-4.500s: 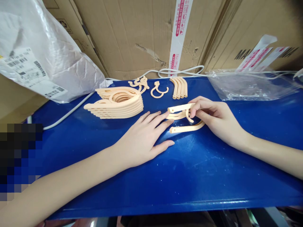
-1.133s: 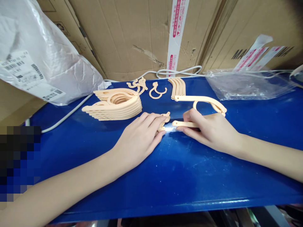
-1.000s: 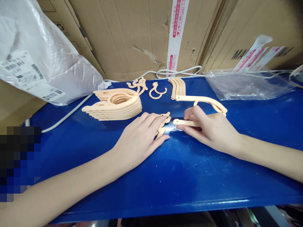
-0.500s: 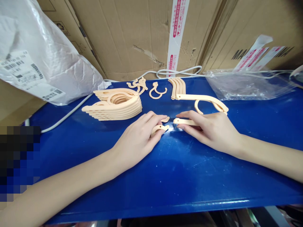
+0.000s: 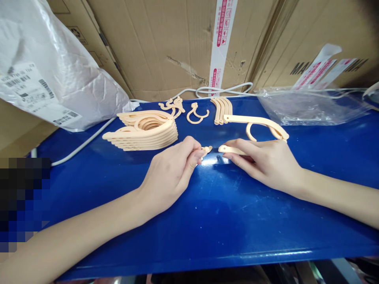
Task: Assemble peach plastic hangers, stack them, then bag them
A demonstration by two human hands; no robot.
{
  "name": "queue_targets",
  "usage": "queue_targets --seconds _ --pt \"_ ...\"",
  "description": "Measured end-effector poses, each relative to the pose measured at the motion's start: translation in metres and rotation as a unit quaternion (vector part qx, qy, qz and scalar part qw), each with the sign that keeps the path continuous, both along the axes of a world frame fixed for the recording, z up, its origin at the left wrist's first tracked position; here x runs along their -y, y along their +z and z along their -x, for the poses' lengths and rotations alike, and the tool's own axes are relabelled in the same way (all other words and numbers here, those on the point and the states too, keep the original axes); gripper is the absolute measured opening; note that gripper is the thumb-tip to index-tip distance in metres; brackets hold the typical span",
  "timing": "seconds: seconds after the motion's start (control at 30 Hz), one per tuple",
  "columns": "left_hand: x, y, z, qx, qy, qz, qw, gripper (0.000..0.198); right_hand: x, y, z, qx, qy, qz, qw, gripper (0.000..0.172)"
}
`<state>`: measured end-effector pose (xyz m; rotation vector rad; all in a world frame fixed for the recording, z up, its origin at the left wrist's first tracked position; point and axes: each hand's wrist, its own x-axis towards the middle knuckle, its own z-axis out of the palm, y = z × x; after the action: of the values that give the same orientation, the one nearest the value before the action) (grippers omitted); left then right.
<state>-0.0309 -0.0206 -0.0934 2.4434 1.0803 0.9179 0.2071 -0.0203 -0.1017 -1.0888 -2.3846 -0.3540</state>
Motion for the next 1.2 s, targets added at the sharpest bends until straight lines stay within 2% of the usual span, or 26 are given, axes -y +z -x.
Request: queue_targets --seconds 0.2,0.43,0.67,0.8,0.97,1.1,1.2 --pt "0.0033 -0.0018 0.0002 0.044 -0.016 -0.002 0.999 0.016 0.0001 -0.0002 -0.0003 0.008 0.005 0.012 1.000 0.027" --pt "0.0067 0.0010 -0.0016 -0.055 -0.016 -0.065 0.996 0.023 -0.0006 0.0013 0.0004 0.016 0.013 0.046 0.999 0.027" --pt "0.0017 0.0021 -0.0008 -0.065 -0.010 -0.076 0.995 0.017 -0.0014 0.0006 0.0000 0.020 0.025 0.048 0.998 0.027" --pt "0.0024 0.0010 -0.0010 -0.091 0.014 -0.071 0.993 0.029 -0.0011 0.0010 -0.0003 0.019 0.033 0.049 0.998 0.030" --pt "0.0066 -0.0012 -0.0020 -0.103 0.027 -0.107 0.988 0.039 -0.0007 0.0012 -0.0009 0.014 0.047 0.048 0.998 0.030" --pt "0.0074 -0.0004 -0.0029 -0.119 0.032 -0.103 0.987 0.030 -0.0008 0.0014 -0.0013 0.011 0.058 0.057 0.997 0.030" --pt "0.0064 0.0008 -0.0031 -0.139 0.033 -0.096 0.985 0.030 -0.0005 0.0020 -0.0014 0.009 0.075 0.062 0.995 0.029"
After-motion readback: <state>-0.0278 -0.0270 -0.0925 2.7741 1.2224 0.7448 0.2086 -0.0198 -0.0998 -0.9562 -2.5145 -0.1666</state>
